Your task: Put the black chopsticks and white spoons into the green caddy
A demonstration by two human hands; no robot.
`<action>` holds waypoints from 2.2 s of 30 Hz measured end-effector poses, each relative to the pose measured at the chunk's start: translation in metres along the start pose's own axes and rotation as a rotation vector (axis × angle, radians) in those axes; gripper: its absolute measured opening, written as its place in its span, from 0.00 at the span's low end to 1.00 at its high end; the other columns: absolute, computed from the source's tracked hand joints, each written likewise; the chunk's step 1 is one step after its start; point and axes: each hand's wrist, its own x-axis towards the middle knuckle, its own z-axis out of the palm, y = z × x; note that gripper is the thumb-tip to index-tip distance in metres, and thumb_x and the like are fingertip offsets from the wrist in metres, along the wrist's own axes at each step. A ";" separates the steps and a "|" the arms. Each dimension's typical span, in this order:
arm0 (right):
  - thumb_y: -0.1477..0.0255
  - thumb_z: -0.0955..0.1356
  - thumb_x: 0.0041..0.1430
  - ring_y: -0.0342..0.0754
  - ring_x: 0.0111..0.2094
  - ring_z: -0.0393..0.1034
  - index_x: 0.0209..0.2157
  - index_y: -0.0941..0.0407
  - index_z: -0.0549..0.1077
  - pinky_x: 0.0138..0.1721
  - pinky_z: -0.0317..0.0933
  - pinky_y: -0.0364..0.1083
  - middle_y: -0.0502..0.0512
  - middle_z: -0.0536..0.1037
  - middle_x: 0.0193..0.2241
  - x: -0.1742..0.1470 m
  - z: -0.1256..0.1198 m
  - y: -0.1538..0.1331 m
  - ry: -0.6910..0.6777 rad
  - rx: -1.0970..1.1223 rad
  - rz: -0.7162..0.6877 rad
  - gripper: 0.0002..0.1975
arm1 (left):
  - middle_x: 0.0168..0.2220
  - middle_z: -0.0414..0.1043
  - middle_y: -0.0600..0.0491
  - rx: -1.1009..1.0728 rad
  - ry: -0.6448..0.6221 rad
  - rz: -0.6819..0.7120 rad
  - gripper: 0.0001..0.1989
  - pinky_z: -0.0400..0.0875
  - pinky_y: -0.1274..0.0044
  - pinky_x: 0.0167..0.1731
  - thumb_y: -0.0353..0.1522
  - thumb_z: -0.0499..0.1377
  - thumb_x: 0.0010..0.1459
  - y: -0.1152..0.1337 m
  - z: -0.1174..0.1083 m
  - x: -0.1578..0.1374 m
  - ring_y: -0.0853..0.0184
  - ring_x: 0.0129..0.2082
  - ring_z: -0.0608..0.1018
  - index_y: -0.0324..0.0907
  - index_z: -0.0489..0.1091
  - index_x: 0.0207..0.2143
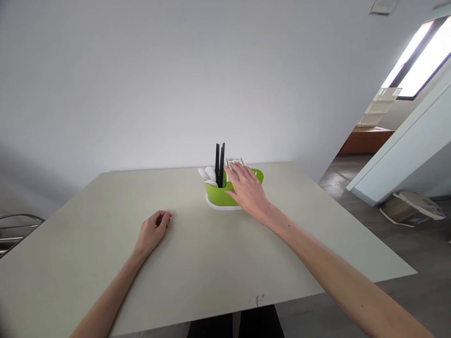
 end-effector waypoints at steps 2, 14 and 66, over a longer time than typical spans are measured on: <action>0.70 0.69 0.68 0.64 0.72 0.56 0.72 0.59 0.56 0.71 0.54 0.64 0.69 0.63 0.71 -0.001 -0.001 0.009 -0.001 0.001 0.009 0.35 | 0.27 0.74 0.54 0.004 0.001 0.001 0.20 0.67 0.75 0.30 0.49 0.53 0.65 0.001 -0.001 0.000 0.65 0.27 0.73 0.45 0.74 0.34; 0.63 0.69 0.68 0.67 0.70 0.59 0.68 0.57 0.61 0.66 0.62 0.64 0.68 0.67 0.69 -0.012 0.000 0.100 -0.074 -0.031 0.134 0.31 | 0.28 0.75 0.54 0.042 -0.009 -0.011 0.20 0.66 0.75 0.30 0.49 0.53 0.66 0.000 0.000 -0.001 0.65 0.27 0.72 0.45 0.74 0.34; 0.54 0.58 0.76 0.61 0.73 0.55 0.73 0.49 0.61 0.72 0.54 0.67 0.55 0.63 0.72 -0.201 0.056 0.010 -0.137 0.251 0.486 0.30 | 0.27 0.69 0.52 0.323 -0.019 0.328 0.18 0.66 0.68 0.30 0.46 0.53 0.70 0.030 0.017 -0.112 0.59 0.27 0.73 0.49 0.63 0.28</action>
